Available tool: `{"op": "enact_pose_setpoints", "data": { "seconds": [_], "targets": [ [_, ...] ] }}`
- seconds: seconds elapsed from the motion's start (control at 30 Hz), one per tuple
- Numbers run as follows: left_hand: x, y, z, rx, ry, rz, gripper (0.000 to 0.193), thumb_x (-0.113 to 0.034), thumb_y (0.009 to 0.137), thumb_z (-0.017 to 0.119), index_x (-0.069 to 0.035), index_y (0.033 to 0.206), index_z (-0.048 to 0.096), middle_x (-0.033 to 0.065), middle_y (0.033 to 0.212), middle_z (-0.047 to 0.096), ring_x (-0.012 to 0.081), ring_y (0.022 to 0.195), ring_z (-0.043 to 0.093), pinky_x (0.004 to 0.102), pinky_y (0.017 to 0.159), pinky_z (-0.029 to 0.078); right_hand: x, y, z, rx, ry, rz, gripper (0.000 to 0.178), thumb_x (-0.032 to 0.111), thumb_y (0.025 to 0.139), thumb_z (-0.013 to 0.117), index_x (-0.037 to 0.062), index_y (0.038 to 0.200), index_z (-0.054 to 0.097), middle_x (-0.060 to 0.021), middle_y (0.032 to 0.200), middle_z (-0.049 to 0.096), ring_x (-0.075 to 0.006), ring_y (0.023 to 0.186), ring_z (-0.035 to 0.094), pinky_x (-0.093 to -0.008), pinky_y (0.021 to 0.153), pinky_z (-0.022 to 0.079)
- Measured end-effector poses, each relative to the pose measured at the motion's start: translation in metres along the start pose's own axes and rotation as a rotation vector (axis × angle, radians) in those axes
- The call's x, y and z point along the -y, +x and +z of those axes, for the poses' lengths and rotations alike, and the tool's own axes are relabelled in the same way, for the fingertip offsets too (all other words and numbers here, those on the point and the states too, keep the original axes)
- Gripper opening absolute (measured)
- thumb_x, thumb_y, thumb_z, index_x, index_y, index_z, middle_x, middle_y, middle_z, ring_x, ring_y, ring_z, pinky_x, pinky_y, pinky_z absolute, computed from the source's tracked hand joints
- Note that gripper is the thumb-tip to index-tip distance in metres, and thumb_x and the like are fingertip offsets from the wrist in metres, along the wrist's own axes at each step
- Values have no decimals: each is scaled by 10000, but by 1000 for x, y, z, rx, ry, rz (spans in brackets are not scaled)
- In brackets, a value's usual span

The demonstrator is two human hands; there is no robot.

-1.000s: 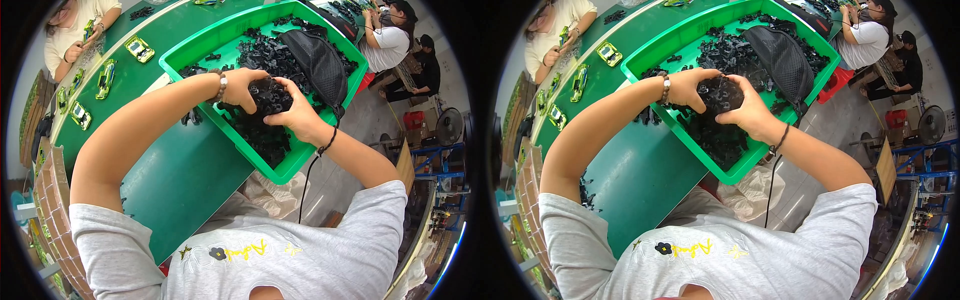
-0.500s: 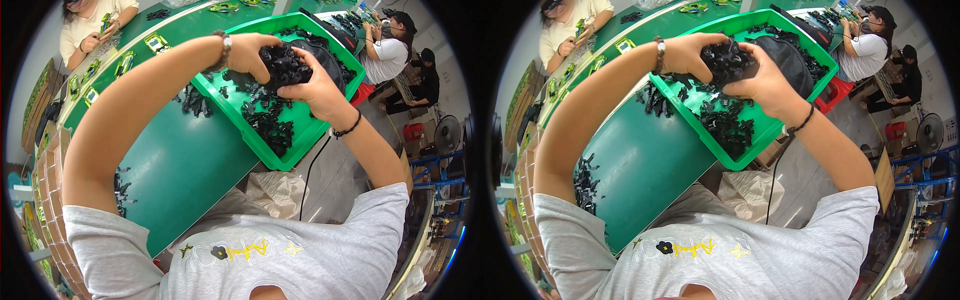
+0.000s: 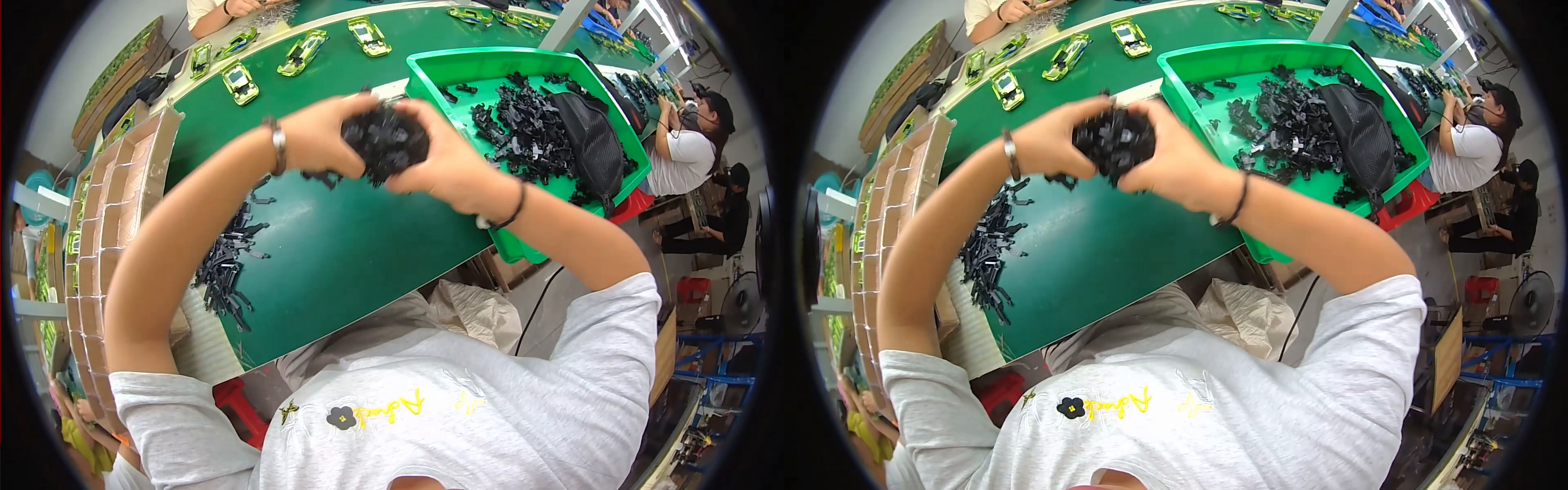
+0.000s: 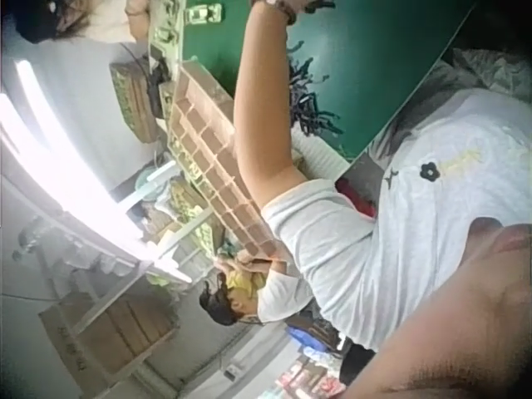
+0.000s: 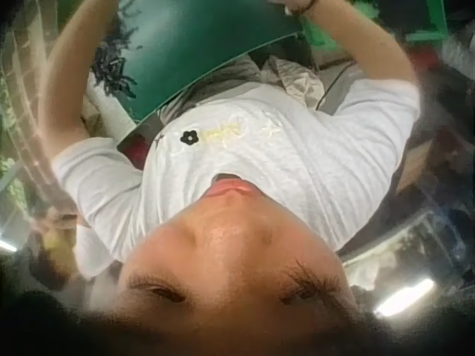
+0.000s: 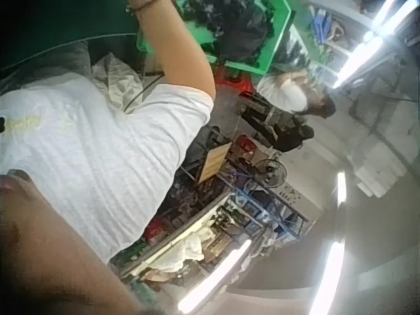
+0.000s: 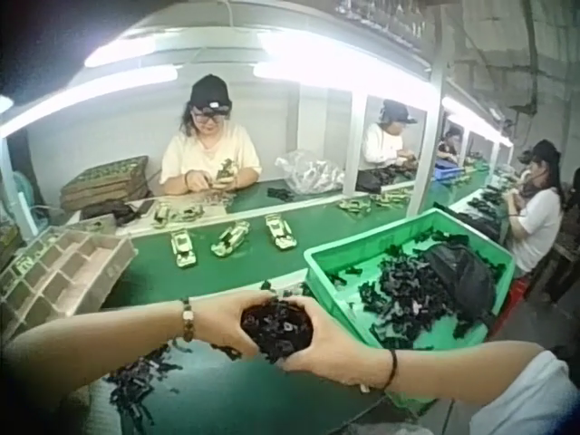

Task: The person assembles plastic toy cars by hand, joining chassis components and black plastic parts to toy car shells at a factory workbench.

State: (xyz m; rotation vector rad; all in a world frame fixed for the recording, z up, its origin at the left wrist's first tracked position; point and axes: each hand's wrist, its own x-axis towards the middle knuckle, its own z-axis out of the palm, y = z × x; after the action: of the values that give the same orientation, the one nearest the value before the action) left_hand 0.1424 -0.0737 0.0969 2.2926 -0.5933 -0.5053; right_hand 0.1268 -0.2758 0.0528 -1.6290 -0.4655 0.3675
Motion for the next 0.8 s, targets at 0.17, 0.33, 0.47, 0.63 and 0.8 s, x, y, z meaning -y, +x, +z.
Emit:
{"op": "enact_pose_setpoints", "data": {
  "seconds": [0.17,0.33,0.47,0.63,0.8],
  "targets": [
    [72,-12,51,-137,-18,29,836,-181,544,745,-104,1314,428,163,1158,476,312,1090,505,365,940,437,-51,-1,24,-6,-383,-47,805,-11,562,734,55,1282,381,-133,1222,454,-240,1155,461,-334,983,388],
    [62,-4,63,-140,-23,71,816,-185,563,757,-105,1307,429,146,1210,440,300,1126,478,367,985,401,-51,-4,11,-23,-557,-47,861,44,560,756,50,1323,358,-173,1256,435,-313,1198,426,-370,1011,374],
    [54,-3,74,-117,140,29,898,-255,571,793,-147,1353,365,219,1296,372,383,1163,449,396,989,403,-40,-7,7,-44,-716,-12,984,87,572,755,59,1408,237,-229,1375,328,-376,1281,343,-393,1046,337],
    [34,-10,63,-45,357,-114,930,-426,609,785,-177,1385,338,341,1413,222,493,1195,421,447,1002,391,-22,-20,1,65,-893,37,1006,106,616,730,47,1441,158,-339,1440,123,-456,1342,206,-428,1063,305],
    [9,-8,43,104,359,-133,684,-378,764,682,-168,1357,414,287,1449,219,439,1272,367,428,1032,351,16,-58,-33,107,-832,-209,729,175,737,687,61,1374,352,-292,1434,235,-404,1313,317,-404,1031,355]
  ]
}}
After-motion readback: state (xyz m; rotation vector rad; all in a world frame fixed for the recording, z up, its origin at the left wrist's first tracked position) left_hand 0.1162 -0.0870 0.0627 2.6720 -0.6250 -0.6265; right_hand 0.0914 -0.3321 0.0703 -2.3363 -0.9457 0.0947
